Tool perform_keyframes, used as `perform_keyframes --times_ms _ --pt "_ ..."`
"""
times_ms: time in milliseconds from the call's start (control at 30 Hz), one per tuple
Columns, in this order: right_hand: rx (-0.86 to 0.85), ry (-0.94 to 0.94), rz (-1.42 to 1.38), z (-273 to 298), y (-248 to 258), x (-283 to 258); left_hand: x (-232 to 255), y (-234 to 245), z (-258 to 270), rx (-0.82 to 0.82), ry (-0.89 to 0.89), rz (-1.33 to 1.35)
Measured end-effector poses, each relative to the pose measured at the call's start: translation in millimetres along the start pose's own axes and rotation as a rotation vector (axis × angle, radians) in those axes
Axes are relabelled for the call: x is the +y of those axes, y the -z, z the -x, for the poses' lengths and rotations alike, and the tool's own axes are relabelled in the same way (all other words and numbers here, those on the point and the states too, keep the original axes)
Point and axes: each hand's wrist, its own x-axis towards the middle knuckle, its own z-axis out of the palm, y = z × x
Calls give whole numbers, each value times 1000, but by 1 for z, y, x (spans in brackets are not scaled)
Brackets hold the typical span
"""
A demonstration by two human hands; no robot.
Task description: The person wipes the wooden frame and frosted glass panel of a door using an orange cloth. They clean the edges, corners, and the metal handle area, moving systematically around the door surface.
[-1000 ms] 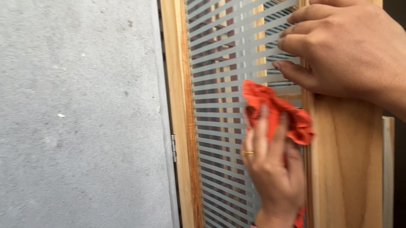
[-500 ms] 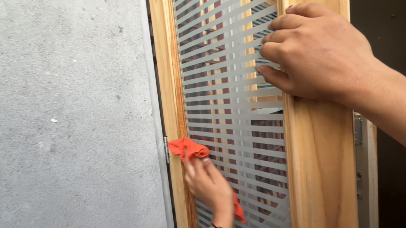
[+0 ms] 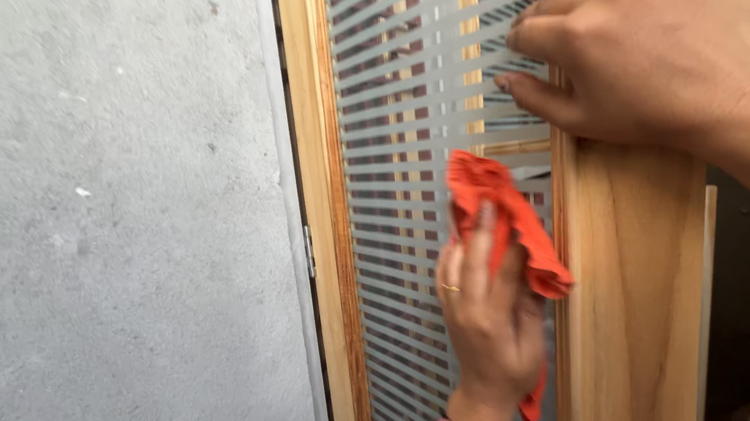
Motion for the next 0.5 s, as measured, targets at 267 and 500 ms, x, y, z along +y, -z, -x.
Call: perform_keyframes --times_ms 267,500 --pt "-198 61 135 -1 0 -4 -81 15 33 120 293 -84" --pt "-512 133 -33 8 2 -30 -68 13 38 164 428 -159"
